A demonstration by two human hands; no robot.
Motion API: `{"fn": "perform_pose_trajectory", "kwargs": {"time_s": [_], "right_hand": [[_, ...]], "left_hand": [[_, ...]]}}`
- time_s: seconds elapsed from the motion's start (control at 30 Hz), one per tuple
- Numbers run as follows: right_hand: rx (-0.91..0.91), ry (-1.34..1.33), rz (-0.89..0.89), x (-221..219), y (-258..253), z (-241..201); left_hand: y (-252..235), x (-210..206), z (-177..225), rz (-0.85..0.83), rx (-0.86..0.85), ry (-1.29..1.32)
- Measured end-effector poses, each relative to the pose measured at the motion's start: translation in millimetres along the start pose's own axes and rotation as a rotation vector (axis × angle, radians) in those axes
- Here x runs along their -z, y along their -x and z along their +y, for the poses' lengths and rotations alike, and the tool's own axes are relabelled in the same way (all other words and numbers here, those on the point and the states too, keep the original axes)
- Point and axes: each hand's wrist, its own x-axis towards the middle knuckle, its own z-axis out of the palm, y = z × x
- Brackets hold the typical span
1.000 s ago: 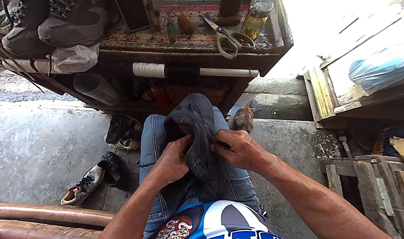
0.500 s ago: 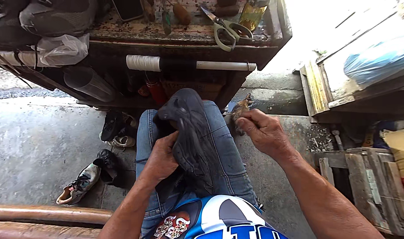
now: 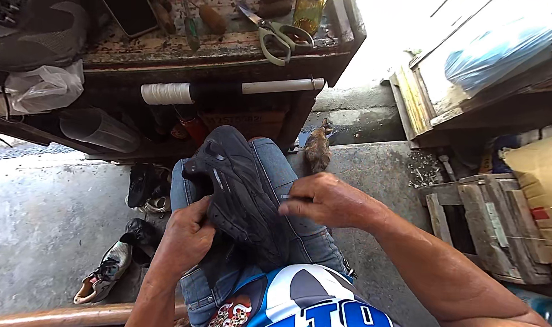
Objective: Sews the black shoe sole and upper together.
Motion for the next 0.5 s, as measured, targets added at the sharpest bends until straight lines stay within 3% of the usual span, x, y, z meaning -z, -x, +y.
{"fn": "perform_pose_trajectory", "kwargs": {"time_s": [0.07,0.13,0.37,0.5], "right_hand": [[0.014,0.135,0.27,-7,-5,0],[0.029,0.255,0.395,-17,-12,0],[0.031,0.11,0.2,-34,-17,2],[0.017,-0.436,0.054,-4,-2,1]], "left_hand": [[-1,-1,1,0.014,-0.021,0.022],[-1,-1,2,0.056,-0.045,-0.031],[3,1,-8,0.123,-0.04,-0.117],[1,-2,-11,0.113,0.03,-0.137]]}}
